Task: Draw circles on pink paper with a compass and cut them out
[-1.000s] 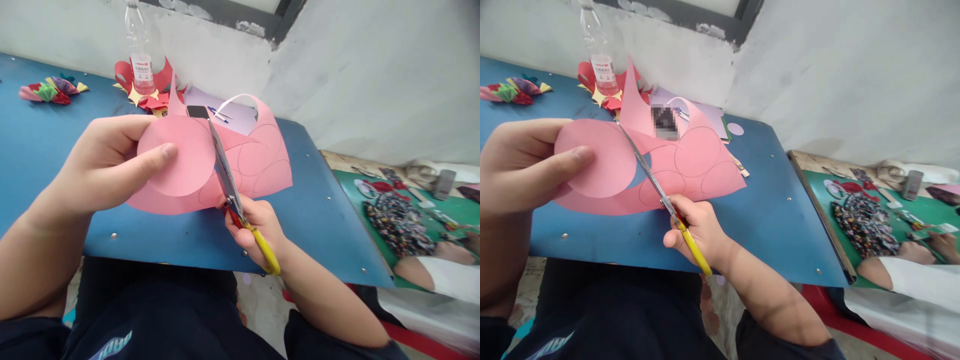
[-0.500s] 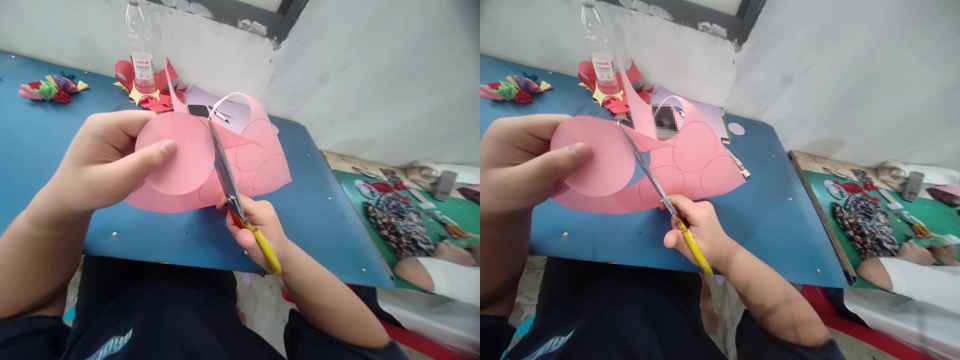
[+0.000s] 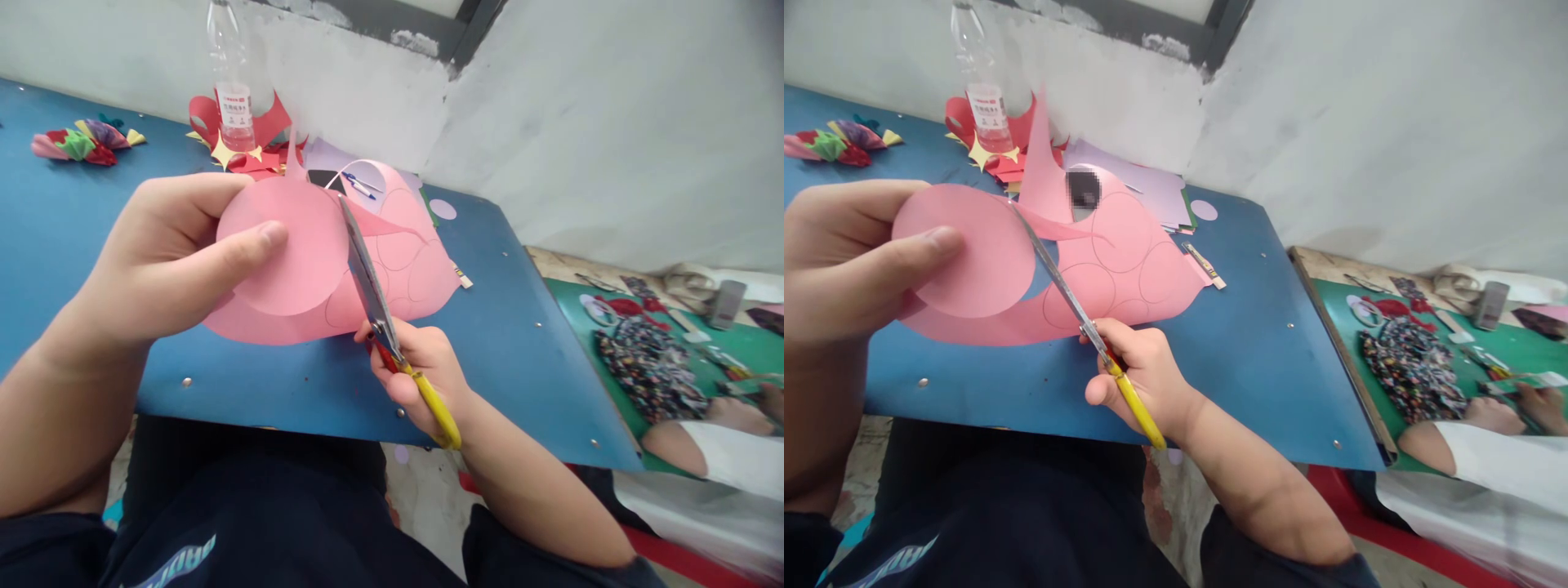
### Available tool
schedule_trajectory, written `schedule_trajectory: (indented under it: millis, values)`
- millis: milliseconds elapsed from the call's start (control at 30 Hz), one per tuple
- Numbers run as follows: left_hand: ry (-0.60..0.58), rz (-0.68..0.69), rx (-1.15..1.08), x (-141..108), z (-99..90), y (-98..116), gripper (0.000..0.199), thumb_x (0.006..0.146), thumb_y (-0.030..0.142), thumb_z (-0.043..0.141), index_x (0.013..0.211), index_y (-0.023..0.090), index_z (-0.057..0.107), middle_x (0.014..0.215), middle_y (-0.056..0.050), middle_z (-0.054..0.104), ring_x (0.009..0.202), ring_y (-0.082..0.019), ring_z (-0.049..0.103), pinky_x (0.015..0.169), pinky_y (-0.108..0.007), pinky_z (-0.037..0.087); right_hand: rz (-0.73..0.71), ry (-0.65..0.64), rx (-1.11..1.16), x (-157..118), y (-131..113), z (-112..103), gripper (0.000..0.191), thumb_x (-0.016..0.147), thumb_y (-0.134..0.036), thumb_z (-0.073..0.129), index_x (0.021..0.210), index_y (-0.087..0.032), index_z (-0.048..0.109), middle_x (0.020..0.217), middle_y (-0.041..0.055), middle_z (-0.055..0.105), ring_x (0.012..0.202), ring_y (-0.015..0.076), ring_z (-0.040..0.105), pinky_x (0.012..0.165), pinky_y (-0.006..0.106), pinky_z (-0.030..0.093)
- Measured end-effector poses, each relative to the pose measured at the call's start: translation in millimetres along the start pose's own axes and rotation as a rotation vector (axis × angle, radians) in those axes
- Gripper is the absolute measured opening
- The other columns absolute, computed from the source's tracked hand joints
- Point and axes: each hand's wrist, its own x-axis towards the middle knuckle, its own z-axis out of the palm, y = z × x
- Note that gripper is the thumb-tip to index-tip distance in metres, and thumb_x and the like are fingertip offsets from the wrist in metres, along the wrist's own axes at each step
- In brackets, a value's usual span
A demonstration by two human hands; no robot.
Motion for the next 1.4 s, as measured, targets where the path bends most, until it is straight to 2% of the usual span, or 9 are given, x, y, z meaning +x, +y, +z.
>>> schedule_trajectory:
  millis: [333, 600, 833, 1000, 1100, 1400]
  values:
    - [0.032, -0.033, 0.004, -0.7, 0.7, 1.3, 0.048, 0.096, 0.052, 0.077, 0.071, 0.014, 0.061, 0.065, 0.004, 0.047, 0.052, 0.002, 0.042, 0.038, -0.004, 0.032, 0.087, 0.02, -0.009, -0.9, -3.8, 0.6, 0.057, 0.079, -0.066, 0.088, 0.104, -0.016, 0.076, 0.058, -0.0053, 0.057, 0.049, 0.0105, 0.047, 0.05, 0.025, 0.041]
    - [-0.005, -0.003, 0.017, 1.5, -1.1, -4.1, 0.045, 0.099, 0.053, 0.072, 0.079, 0.014, 0.062, 0.068, 0.004, 0.051, 0.052, 0.001, 0.046, 0.041, -0.006, 0.037, 0.057, 0.006, -0.034, -0.9, -2.2, 1.1, 0.056, 0.084, -0.067, 0.085, 0.107, -0.017, 0.075, 0.059, -0.0058, 0.056, 0.049, 0.0093, 0.044, 0.049, 0.024, 0.039]
    - [-0.037, 0.041, 0.031, 1.6, -3.4, -3.8, 0.041, 0.099, 0.047, 0.074, 0.077, 0.014, 0.064, 0.065, 0.002, 0.052, 0.052, -0.002, 0.046, 0.039, -0.009, 0.038, 0.035, 0.005, -0.043, -0.6, -3.4, 1.0, 0.057, 0.086, -0.067, 0.083, 0.113, -0.018, 0.073, 0.06, -0.0064, 0.054, 0.049, 0.009, 0.041, 0.049, 0.025, 0.039]
    - [-0.131, 0.082, 0.033, 2.9, -4.3, -3.7, 0.037, 0.102, 0.044, 0.07, 0.082, 0.013, 0.066, 0.065, 0.003, 0.052, 0.054, -0.003, 0.046, 0.04, -0.01, 0.04, 0.019, -0.046, -0.04, -0.1, -2.1, -0.8, 0.055, 0.09, -0.064, 0.081, 0.119, -0.019, 0.07, 0.062, -0.0065, 0.055, 0.048, 0.0089, 0.042, 0.049, 0.025, 0.038]
    - [-0.139, 0.068, 0.03, 3.2, -5.0, -3.7, 0.041, 0.102, 0.047, 0.069, 0.08, 0.013, 0.066, 0.065, 0.002, 0.051, 0.054, -0.003, 0.046, 0.04, -0.009, 0.039, 0.004, -0.043, -0.047, 0.2, -1.9, -0.4, 0.054, 0.091, -0.064, 0.079, 0.12, -0.019, 0.07, 0.062, -0.0061, 0.055, 0.049, 0.0097, 0.043, 0.048, 0.025, 0.038]
    - [-0.147, 0.045, 0.017, 3.5, -5.9, -2.8, 0.035, 0.102, 0.043, 0.069, 0.082, 0.014, 0.066, 0.064, 0.004, 0.052, 0.048, -0.001, 0.047, 0.037, -0.009, 0.038, 0.026, -0.018, -0.074, -0.5, 0.2, 1.6, 0.052, 0.09, -0.065, 0.079, 0.114, -0.019, 0.071, 0.059, -0.0068, 0.052, 0.048, 0.0093, 0.04, 0.047, 0.025, 0.037]
